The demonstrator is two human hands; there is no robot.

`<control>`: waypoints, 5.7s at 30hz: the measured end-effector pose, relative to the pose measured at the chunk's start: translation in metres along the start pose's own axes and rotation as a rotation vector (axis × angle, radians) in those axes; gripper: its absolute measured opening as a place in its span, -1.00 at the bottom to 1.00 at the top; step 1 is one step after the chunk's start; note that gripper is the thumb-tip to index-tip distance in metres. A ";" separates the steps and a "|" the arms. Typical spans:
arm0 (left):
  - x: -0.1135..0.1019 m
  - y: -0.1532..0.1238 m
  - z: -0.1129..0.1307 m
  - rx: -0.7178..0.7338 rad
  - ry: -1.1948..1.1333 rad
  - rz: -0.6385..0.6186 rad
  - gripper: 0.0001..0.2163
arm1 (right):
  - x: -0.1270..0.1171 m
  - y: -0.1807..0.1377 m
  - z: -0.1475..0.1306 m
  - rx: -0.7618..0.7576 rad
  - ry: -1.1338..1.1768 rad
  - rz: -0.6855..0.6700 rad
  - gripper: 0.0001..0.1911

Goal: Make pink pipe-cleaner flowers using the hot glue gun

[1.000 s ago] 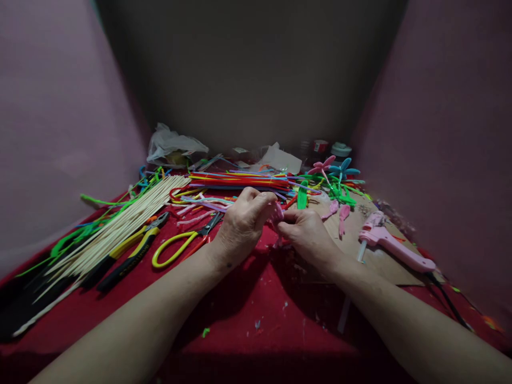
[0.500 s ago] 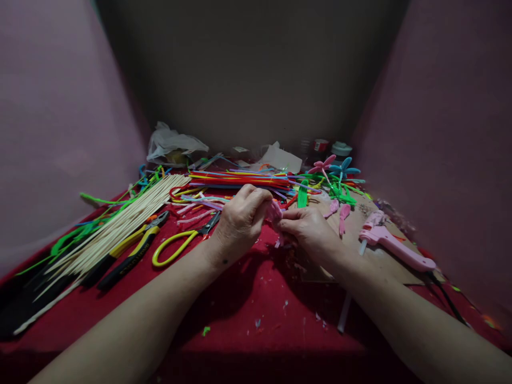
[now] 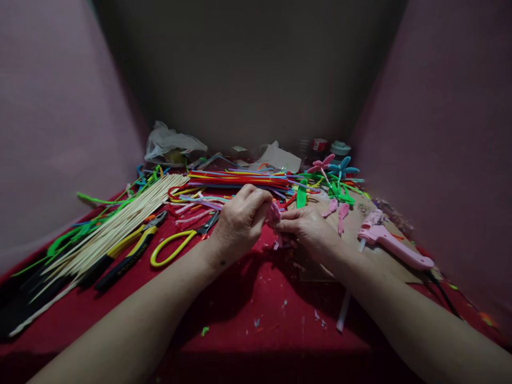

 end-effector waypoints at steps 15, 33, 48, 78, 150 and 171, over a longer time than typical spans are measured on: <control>-0.003 0.003 0.003 0.005 -0.036 0.007 -0.89 | 0.006 0.001 0.007 0.095 0.147 -0.095 -0.83; -0.004 0.003 -0.002 -0.051 -0.053 0.003 -0.89 | 0.003 0.000 0.004 0.045 0.055 -0.119 -0.76; 0.001 -0.003 -0.012 -0.179 -0.200 -0.012 -0.81 | -0.009 -0.003 -0.022 -0.255 -0.183 0.107 -0.74; 0.019 -0.015 -0.035 -0.992 -0.882 -0.066 -0.84 | -0.011 -0.041 -0.061 -1.287 -0.944 0.598 -0.68; 0.032 -0.027 -0.035 -0.781 -0.441 -0.173 -0.91 | -0.018 -0.010 -0.035 -0.462 -0.033 0.245 -0.75; 0.025 -0.022 -0.022 -0.711 -0.391 -0.154 -0.94 | -0.021 -0.011 -0.032 -0.474 -0.086 0.327 -0.84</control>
Point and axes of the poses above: each hand's wrist, its own y-axis towards the middle knuckle, its own x-axis out of the palm, z = x × y, the point moved 8 cm from there along y, towards the middle knuckle, and after that the axes turned 12 degrees about z, right-handed, at the moved point
